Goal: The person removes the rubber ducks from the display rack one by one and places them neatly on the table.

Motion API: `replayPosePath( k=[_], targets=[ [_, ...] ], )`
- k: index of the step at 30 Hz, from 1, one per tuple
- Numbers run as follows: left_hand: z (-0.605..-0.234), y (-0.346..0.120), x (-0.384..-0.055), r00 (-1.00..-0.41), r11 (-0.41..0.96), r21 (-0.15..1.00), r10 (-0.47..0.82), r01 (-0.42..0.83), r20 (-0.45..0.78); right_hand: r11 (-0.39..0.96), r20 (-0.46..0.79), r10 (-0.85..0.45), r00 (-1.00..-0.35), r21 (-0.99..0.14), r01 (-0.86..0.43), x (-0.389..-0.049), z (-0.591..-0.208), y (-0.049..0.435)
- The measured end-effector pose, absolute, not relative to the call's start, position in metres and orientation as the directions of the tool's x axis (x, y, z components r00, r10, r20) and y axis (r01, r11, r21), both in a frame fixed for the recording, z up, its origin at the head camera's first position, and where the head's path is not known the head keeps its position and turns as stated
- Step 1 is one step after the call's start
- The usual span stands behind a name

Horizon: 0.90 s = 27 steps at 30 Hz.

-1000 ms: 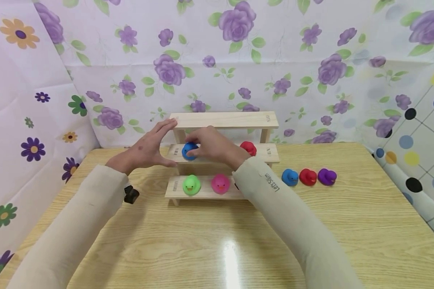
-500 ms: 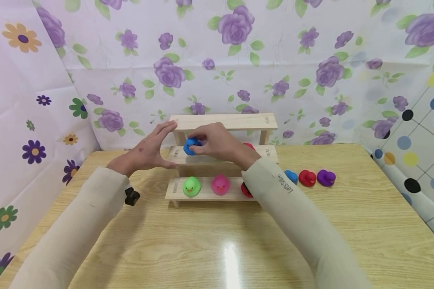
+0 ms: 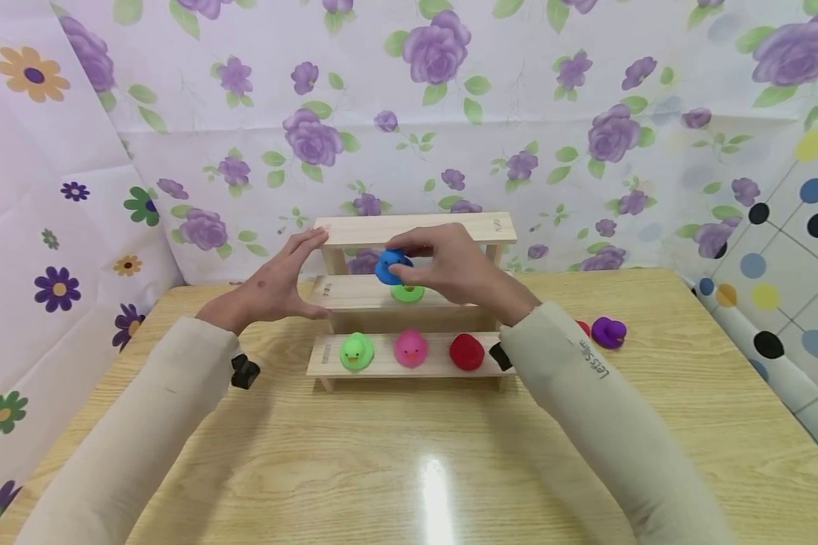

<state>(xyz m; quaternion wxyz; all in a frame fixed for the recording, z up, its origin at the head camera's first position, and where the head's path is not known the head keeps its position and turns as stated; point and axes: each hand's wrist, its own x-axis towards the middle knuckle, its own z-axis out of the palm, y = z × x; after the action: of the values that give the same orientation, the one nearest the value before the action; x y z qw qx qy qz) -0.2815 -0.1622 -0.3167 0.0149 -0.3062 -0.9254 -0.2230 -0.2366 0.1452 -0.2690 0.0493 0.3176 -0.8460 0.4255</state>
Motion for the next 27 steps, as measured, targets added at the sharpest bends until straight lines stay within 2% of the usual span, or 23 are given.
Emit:
replayPosePath(
  k=[7,27],
  targets=[
    [-0.317,-0.162,-0.281,-0.809,0.711,0.402,0.566,0.576,0.158,0.444,0.356,-0.449,-0.82,-0.707,-0.55,-0.232,-0.269,0.171],
    [-0.316,-0.163,-0.282,-0.812,0.708,0.416,0.561,0.571,0.161,0.523,0.407,-0.408,-0.817,-0.63,-0.574,-0.206,-0.276,0.23]
  ],
)
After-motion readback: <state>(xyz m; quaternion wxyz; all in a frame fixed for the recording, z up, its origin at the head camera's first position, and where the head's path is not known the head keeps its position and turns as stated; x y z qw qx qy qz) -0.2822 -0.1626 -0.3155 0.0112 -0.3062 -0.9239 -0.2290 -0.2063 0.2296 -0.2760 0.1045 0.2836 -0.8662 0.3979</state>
